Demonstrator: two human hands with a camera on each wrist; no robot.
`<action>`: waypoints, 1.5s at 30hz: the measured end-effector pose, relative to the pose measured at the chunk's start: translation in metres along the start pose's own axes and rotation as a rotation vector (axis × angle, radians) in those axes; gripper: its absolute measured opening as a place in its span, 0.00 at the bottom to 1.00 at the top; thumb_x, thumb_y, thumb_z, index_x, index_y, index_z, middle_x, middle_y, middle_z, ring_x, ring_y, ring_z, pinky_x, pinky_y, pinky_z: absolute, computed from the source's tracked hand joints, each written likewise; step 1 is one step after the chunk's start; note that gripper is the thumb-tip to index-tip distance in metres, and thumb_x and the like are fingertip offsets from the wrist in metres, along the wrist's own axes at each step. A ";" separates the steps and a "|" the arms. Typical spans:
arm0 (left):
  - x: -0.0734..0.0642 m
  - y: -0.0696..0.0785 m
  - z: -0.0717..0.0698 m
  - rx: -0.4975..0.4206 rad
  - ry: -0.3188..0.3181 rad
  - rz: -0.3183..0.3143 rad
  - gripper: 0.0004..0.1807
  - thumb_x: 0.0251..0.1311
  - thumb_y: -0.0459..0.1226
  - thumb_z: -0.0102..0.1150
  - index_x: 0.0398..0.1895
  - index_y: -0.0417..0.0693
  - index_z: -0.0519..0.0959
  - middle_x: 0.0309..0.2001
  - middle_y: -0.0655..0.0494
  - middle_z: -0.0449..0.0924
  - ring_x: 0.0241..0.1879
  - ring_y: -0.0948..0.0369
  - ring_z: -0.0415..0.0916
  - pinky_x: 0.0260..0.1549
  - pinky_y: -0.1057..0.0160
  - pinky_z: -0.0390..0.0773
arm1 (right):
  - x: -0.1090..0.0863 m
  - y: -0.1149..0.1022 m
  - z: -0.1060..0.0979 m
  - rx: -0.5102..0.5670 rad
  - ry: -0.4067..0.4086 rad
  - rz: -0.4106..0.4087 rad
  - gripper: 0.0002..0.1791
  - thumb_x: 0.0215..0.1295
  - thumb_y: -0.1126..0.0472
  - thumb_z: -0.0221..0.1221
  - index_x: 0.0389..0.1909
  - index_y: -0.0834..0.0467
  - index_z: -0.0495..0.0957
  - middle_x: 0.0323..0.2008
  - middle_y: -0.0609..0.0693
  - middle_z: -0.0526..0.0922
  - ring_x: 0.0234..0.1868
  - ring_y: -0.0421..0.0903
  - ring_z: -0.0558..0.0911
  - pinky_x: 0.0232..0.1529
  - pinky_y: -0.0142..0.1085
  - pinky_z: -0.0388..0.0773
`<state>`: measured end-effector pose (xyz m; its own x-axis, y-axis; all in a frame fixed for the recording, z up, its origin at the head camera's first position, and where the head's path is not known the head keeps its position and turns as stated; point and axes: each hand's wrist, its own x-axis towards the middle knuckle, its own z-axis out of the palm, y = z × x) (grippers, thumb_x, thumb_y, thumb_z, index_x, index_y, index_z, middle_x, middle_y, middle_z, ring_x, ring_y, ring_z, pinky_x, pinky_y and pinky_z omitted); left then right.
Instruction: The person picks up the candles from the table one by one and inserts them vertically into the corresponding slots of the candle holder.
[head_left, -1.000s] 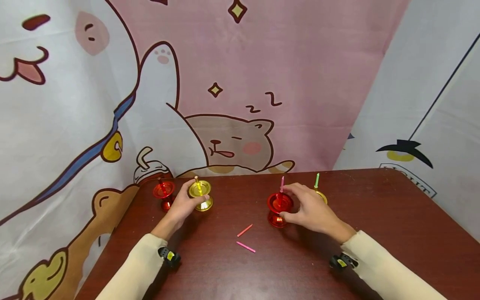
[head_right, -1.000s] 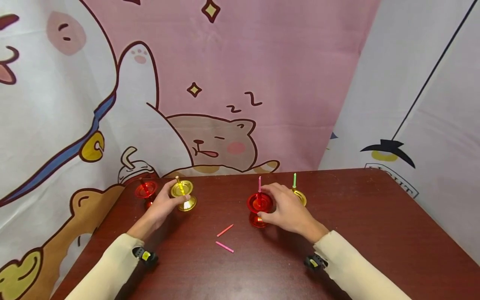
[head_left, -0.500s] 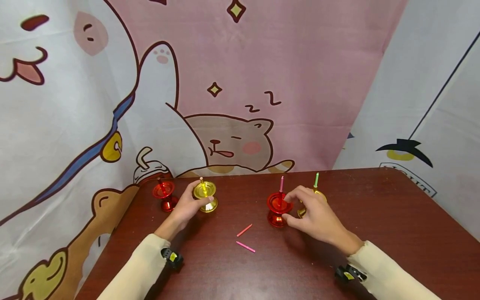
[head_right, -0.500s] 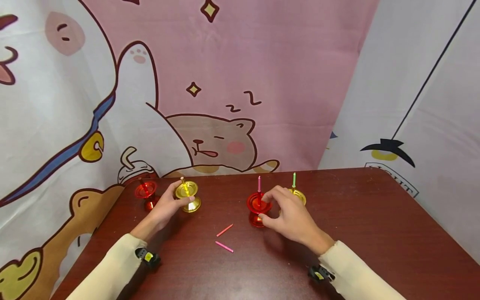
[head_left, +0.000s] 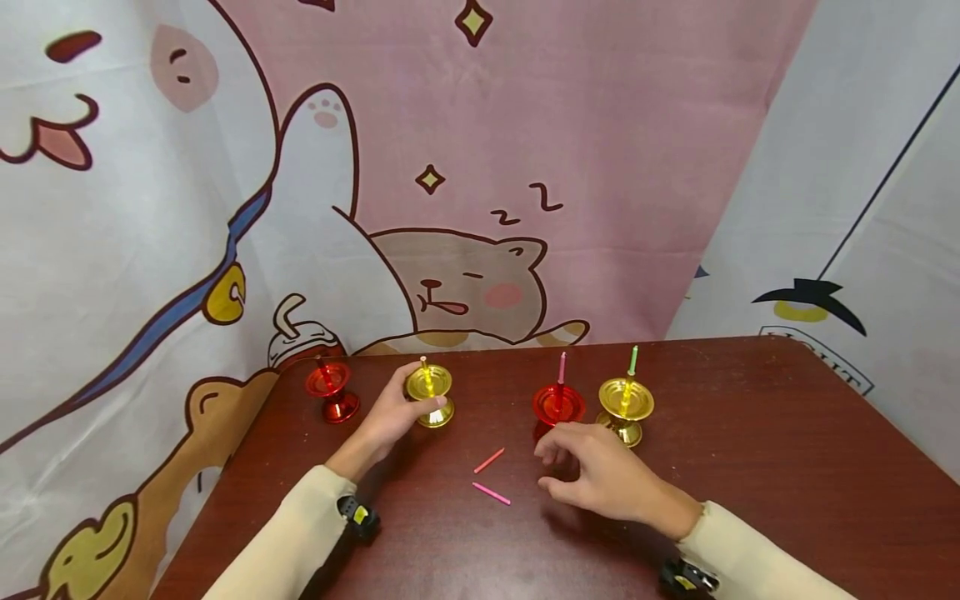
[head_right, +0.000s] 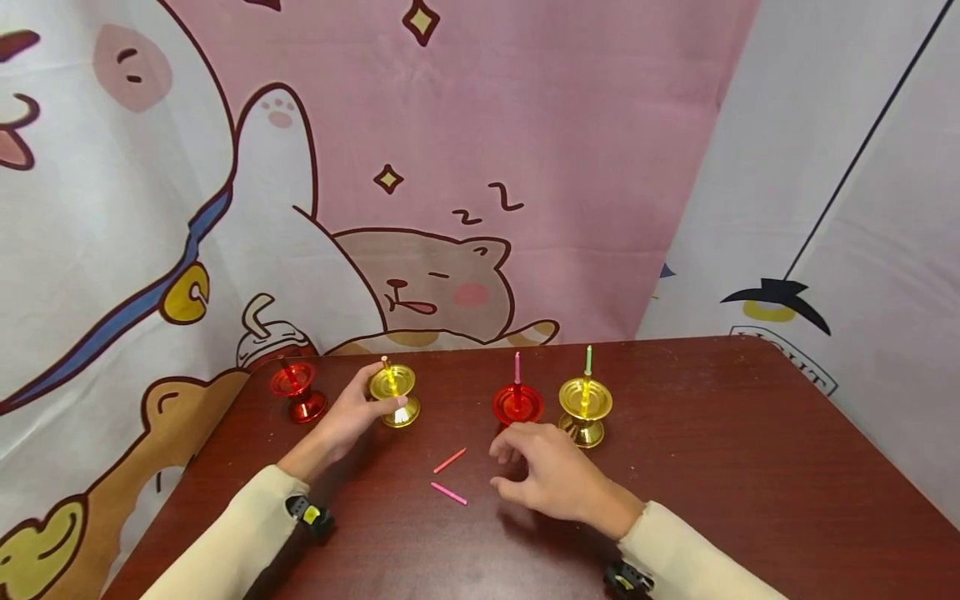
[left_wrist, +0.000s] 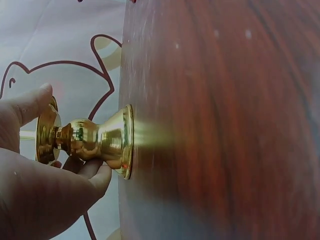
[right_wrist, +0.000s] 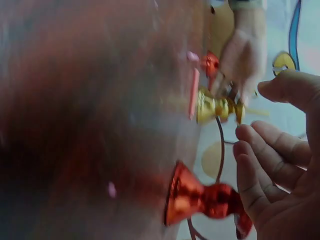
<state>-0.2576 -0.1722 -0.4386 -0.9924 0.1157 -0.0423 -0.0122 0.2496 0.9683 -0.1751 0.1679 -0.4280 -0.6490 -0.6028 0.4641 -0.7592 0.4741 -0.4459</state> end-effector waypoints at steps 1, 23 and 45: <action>0.000 0.001 0.002 0.000 -0.003 0.000 0.46 0.68 0.34 0.75 0.84 0.39 0.59 0.74 0.34 0.68 0.73 0.39 0.68 0.76 0.37 0.66 | 0.000 -0.001 0.003 0.000 -0.017 -0.007 0.15 0.58 0.62 0.78 0.44 0.54 0.86 0.37 0.40 0.87 0.37 0.36 0.84 0.39 0.35 0.85; 0.000 0.010 0.041 -0.005 -0.115 0.038 0.45 0.68 0.34 0.76 0.83 0.39 0.60 0.71 0.36 0.72 0.71 0.40 0.72 0.75 0.38 0.68 | 0.020 -0.009 0.040 0.131 -0.239 0.087 0.13 0.57 0.59 0.82 0.39 0.53 0.88 0.33 0.38 0.82 0.35 0.34 0.79 0.38 0.29 0.77; 0.001 0.018 0.069 -0.020 -0.164 0.085 0.45 0.65 0.31 0.77 0.81 0.38 0.63 0.71 0.36 0.74 0.71 0.42 0.73 0.75 0.39 0.66 | 0.026 -0.006 0.048 0.187 -0.243 0.151 0.12 0.54 0.64 0.84 0.32 0.50 0.90 0.29 0.35 0.81 0.32 0.31 0.80 0.37 0.29 0.77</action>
<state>-0.2506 -0.1013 -0.4384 -0.9567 0.2911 0.0017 0.0668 0.2137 0.9746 -0.1854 0.1185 -0.4503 -0.7056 -0.6808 0.1967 -0.6191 0.4571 -0.6386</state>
